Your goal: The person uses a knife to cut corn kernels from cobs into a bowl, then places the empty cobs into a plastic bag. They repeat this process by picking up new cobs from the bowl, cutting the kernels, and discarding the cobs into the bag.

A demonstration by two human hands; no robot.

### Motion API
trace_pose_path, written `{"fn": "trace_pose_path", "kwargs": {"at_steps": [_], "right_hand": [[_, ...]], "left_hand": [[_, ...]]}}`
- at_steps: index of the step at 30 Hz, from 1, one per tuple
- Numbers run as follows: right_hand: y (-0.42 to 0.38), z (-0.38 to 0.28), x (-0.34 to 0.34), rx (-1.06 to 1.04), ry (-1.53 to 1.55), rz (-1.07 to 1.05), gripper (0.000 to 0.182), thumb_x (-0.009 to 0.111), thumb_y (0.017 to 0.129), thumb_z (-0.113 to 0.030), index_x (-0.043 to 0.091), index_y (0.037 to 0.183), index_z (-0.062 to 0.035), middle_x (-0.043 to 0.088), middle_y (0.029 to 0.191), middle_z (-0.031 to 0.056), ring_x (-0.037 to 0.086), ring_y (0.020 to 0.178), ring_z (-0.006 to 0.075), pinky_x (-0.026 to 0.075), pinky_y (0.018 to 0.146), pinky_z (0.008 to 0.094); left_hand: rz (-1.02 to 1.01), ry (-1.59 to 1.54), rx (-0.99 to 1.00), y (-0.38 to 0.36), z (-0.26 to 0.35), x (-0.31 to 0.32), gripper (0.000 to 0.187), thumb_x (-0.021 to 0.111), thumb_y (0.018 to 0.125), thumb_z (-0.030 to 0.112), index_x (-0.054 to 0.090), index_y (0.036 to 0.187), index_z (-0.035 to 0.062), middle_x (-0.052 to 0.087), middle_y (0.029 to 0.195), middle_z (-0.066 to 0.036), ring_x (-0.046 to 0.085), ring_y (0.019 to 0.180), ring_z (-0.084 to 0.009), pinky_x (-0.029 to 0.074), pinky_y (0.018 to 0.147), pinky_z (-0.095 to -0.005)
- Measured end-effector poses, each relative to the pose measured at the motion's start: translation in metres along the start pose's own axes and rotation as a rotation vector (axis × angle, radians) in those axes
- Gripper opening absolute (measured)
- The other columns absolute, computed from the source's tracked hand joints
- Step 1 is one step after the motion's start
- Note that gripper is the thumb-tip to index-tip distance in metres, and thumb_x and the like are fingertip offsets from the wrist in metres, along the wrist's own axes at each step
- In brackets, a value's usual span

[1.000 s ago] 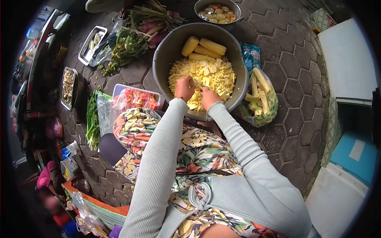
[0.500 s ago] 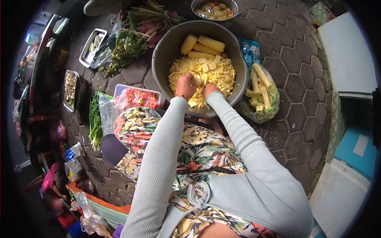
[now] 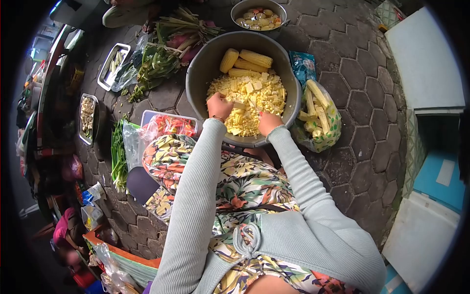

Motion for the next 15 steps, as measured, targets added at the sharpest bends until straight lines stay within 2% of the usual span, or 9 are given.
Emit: {"fn": "trace_pose_path", "kwargs": {"at_steps": [1, 4, 5, 9, 11, 12, 14, 15], "right_hand": [[-0.004, -0.005, -0.003, -0.006, 0.019, 0.058, 0.028, 0.040, 0.083, -0.019, 0.044, 0.102, 0.0022, 0.059, 0.092, 0.0194, 0.057, 0.091, 0.0302, 0.045, 0.077, 0.0378], [-0.005, -0.016, 0.003, -0.004, 0.012, 0.115, 0.026, 0.039, 0.084, -0.020, 0.045, 0.099, 0.0014, 0.060, 0.089, 0.0187, 0.058, 0.086, 0.0299, 0.045, 0.074, 0.0394], [0.004, -0.014, 0.016, -0.039, 0.016, 0.172, 0.028, 0.041, 0.085, -0.025, 0.045, 0.098, -0.0004, 0.060, 0.084, 0.0189, 0.058, 0.082, 0.0334, 0.045, 0.071, 0.0420], [0.020, -0.014, 0.031, -0.007, -0.047, 0.102, 0.026, 0.039, 0.086, -0.023, 0.047, 0.099, -0.0026, 0.060, 0.088, 0.0181, 0.058, 0.085, 0.0306, 0.045, 0.072, 0.0415], [0.030, -0.007, 0.036, 0.005, -0.087, 0.081, 0.026, 0.038, 0.085, -0.021, 0.048, 0.100, -0.0027, 0.060, 0.090, 0.0181, 0.058, 0.087, 0.0304, 0.046, 0.073, 0.0409], [0.036, -0.004, 0.039, 0.020, -0.121, 0.064, 0.026, 0.038, 0.085, -0.019, 0.050, 0.101, -0.0028, 0.059, 0.093, 0.0181, 0.058, 0.089, 0.0303, 0.046, 0.075, 0.0402], [0.055, -0.001, 0.048, 0.042, -0.146, 0.038, 0.027, 0.037, 0.084, -0.018, 0.051, 0.103, -0.0032, 0.059, 0.095, 0.0178, 0.057, 0.091, 0.0303, 0.046, 0.076, 0.0396], [0.059, -0.002, 0.047, 0.065, -0.168, 0.019, 0.028, 0.037, 0.084, -0.016, 0.052, 0.104, -0.0035, 0.059, 0.097, 0.0176, 0.057, 0.092, 0.0303, 0.046, 0.077, 0.0389]], "left_hand": [[-0.001, 0.004, -0.056, -0.001, -0.005, 0.000, 0.034, 0.071, 0.056, 0.022, 0.059, 0.076, -0.0024, 0.061, 0.075, -0.016, 0.060, 0.072, -0.0270, 0.047, 0.065, -0.0328], [0.015, -0.045, -0.049, -0.004, -0.006, 0.002, 0.035, 0.071, 0.054, 0.023, 0.060, 0.074, -0.0023, 0.060, 0.070, -0.016, 0.060, 0.068, -0.0266, 0.047, 0.064, -0.0329], [0.050, -0.013, -0.018, -0.004, -0.004, 0.002, 0.034, 0.071, 0.053, 0.024, 0.060, 0.072, -0.0023, 0.060, 0.068, -0.017, 0.060, 0.066, -0.0264, 0.047, 0.063, -0.0325], [0.003, -0.043, -0.019, -0.005, -0.001, 0.004, 0.032, 0.070, 0.052, 0.021, 0.060, 0.072, -0.0026, 0.060, 0.069, -0.017, 0.060, 0.067, -0.0269, 0.047, 0.063, -0.0327], [-0.019, -0.028, 0.108, -0.007, 0.002, 0.007, 0.030, 0.068, 0.052, 0.019, 0.060, 0.071, -0.0027, 0.060, 0.070, -0.018, 0.060, 0.068, -0.0277, 0.047, 0.064, -0.0330], [-0.020, -0.026, 0.107, -0.007, 0.001, 0.008, 0.030, 0.068, 0.052, 0.019, 0.060, 0.071, -0.0027, 0.060, 0.070, -0.018, 0.060, 0.068, -0.0277, 0.047, 0.064, -0.0330], [-0.041, 0.038, 0.221, -0.009, 0.006, 0.014, 0.034, 0.072, 0.050, 0.019, 0.062, 0.075, -0.0024, 0.060, 0.064, -0.012, 0.058, 0.059, -0.0203, 0.046, 0.058, -0.0291], [-0.070, 0.002, 0.174, -0.012, 0.011, 0.012, 0.026, 0.065, 0.052, 0.015, 0.061, 0.070, -0.0025, 0.059, 0.068, -0.019, 0.059, 0.068, -0.0289, 0.047, 0.066, -0.0335]]}}
Point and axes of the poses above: each hand's wrist, its own y-axis towards the middle knuckle, its own x-axis out of the palm, z = x × y, the point moved 5 cm from there along y, towards the middle knuckle
